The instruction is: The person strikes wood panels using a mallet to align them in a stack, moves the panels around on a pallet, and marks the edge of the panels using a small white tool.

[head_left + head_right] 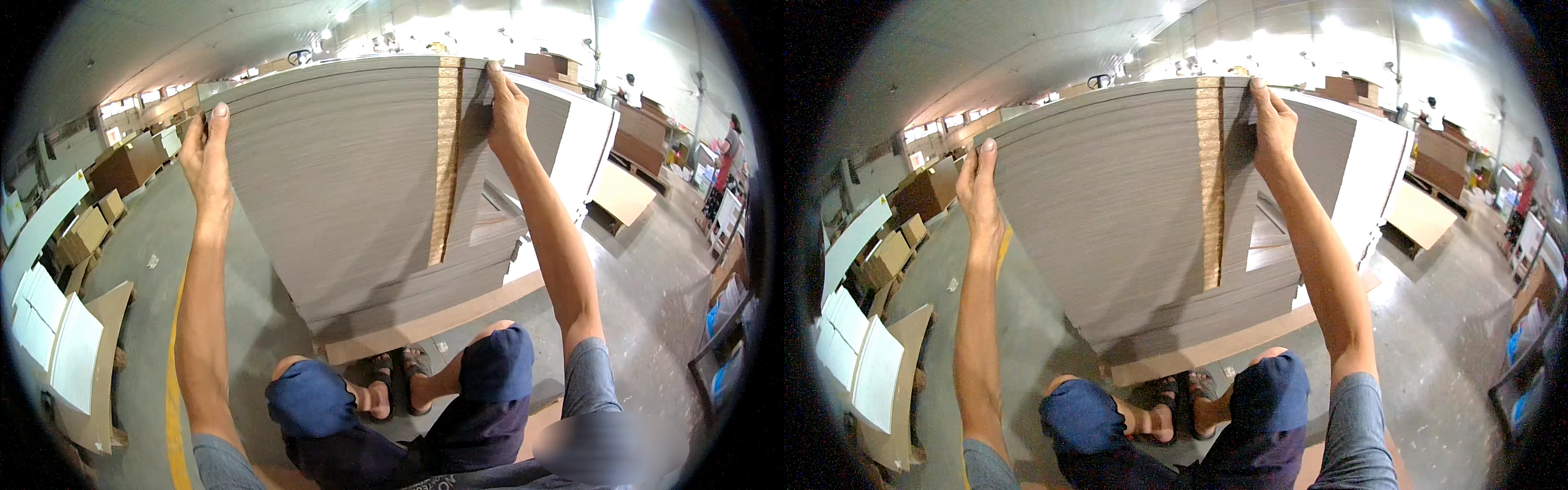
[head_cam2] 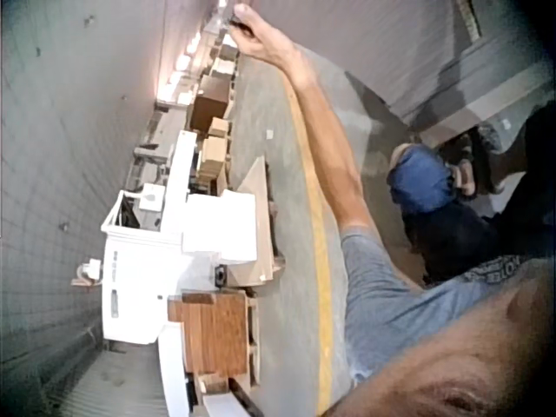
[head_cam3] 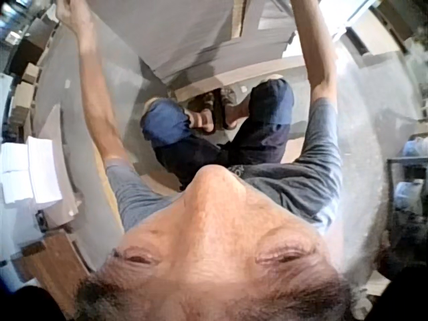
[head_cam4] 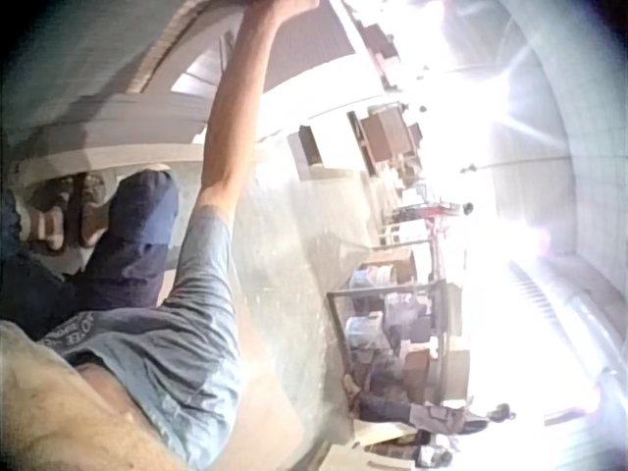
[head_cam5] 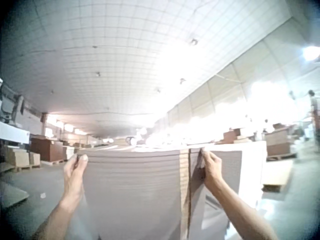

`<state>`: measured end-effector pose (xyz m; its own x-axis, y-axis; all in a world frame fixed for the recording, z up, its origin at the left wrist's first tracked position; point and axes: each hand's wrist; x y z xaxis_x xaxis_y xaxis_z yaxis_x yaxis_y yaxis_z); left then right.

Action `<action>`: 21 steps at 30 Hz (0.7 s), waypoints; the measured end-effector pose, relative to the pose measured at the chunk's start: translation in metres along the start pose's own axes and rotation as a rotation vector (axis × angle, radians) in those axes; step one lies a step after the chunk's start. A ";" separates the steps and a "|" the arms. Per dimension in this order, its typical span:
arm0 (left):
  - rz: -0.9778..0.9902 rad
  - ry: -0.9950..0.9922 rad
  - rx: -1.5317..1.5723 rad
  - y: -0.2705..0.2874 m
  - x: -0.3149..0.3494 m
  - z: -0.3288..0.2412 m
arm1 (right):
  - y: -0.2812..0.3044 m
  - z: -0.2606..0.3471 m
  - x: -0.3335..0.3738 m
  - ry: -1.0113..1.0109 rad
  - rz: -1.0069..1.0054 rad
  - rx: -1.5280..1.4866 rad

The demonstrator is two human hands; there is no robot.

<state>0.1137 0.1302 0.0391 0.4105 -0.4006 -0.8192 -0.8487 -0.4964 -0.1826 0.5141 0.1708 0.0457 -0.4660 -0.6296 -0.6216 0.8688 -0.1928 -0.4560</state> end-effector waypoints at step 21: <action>0.013 -0.043 0.200 -0.005 -0.011 -0.005 | 0.000 -0.001 -0.003 0.005 -0.011 -0.076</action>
<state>0.1147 0.1329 0.0517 0.3882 -0.3707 -0.8438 -0.9049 -0.3268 -0.2727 0.5153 0.1736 0.0474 -0.4767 -0.6240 -0.6192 0.8484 -0.1420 -0.5100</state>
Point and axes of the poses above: each hand's wrist, its own x-axis away from the middle knuckle, its own y-axis out of the back of the hand, z = x × y, and after that the axes turned 1 degree about -x, right-handed
